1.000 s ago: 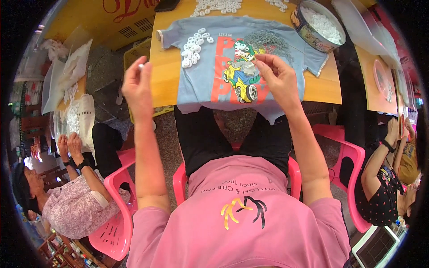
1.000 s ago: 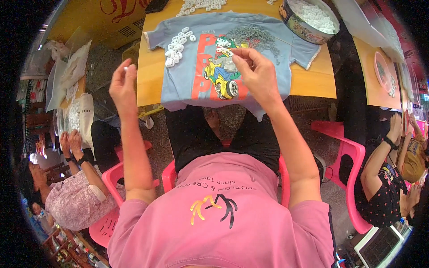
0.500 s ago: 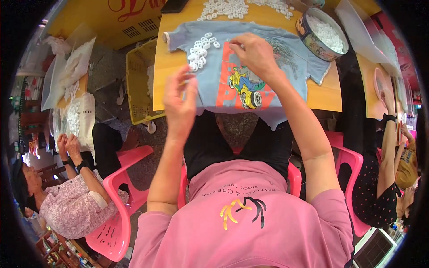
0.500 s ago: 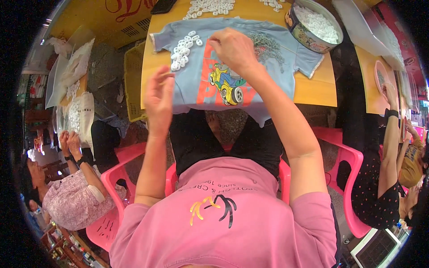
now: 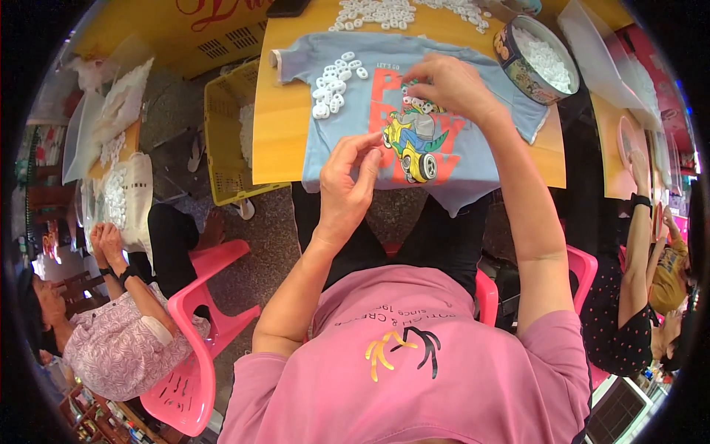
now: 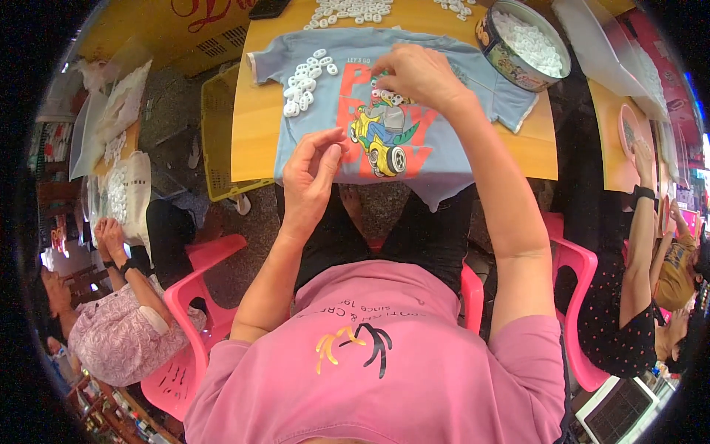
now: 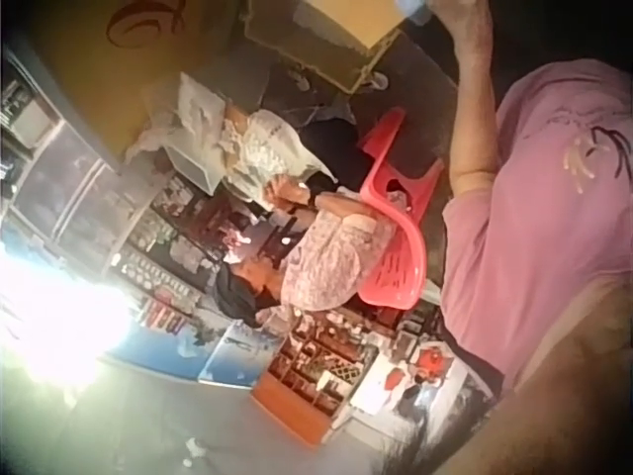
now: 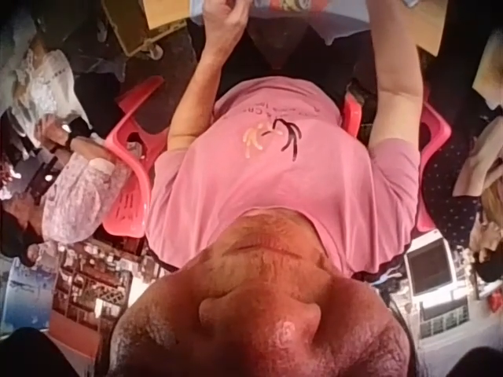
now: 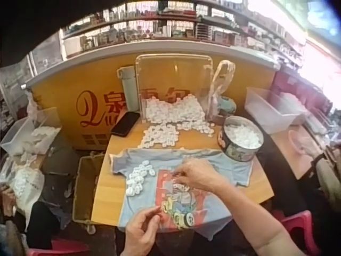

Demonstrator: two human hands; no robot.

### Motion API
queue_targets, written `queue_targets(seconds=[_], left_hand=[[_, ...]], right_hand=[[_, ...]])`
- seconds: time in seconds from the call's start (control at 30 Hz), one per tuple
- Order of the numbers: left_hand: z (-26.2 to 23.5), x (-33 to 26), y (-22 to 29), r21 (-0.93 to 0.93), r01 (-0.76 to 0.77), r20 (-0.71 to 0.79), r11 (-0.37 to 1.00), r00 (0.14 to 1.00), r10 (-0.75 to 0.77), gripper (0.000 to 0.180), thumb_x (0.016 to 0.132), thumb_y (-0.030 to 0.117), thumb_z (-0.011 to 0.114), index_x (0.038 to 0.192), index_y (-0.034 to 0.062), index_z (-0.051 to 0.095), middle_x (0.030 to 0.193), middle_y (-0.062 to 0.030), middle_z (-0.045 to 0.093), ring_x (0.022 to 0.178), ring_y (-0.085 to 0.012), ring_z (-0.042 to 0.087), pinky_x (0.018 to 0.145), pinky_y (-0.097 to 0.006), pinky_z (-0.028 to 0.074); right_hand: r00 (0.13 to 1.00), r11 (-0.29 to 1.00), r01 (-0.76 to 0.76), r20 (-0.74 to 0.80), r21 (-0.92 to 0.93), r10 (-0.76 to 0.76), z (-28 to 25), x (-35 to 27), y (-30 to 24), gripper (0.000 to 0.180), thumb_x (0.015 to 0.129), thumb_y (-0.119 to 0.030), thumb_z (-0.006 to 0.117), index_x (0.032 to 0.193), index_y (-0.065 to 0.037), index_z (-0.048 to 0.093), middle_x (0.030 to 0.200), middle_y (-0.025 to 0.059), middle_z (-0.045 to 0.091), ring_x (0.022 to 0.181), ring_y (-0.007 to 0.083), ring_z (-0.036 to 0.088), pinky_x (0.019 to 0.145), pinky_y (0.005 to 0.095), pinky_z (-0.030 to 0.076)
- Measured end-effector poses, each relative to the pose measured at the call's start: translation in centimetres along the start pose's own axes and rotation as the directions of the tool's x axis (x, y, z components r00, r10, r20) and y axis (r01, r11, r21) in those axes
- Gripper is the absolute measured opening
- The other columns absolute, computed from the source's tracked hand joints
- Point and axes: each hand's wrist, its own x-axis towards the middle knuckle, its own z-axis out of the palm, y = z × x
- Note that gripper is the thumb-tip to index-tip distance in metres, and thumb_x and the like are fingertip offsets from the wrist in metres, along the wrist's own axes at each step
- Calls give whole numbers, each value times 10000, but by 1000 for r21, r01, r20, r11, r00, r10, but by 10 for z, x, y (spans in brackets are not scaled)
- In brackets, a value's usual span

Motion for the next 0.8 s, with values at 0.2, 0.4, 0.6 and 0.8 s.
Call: queue_targets(seconds=[0.2,0.4,0.6,0.8], left_hand=[[-1,-1,-1,21,5,21,1000,1000,-5,189,932,10,560,1107,-28,619,969,-88,620,838,-134,654,734,-257,513],[4,2,5,-31,46,28,998,999,-45,188,943,19,553,1111,-34,617,984,-81,627,841,-122,645,752,-249,515],[19,12,19,-192,209,103,959,976,-192,209,967,60,549,1153,-23,594,1026,-65,641,871,-109,630,788,-244,515],[37,8,17,-248,285,210,926,949,-236,175,962,68,570,1110,-21,591,1008,-54,644,854,-97,621,783,-238,512]], right_hand=[[982,986,122,-129,-113,-136,12,-9,-5,200,806,-218,687,973,-109,708,976,72,622,881,298,626,762,407,490],[980,980,112,-182,164,-82,7,-18,-9,152,822,-143,666,948,-57,675,892,81,651,792,214,629,721,336,499],[981,680,-31,-107,733,161,15,-62,-25,150,884,-104,643,975,15,631,873,17,641,755,76,583,661,252,490],[960,216,16,-75,976,268,46,-110,-44,183,927,-80,617,1067,35,592,932,30,630,860,88,617,728,230,519]])
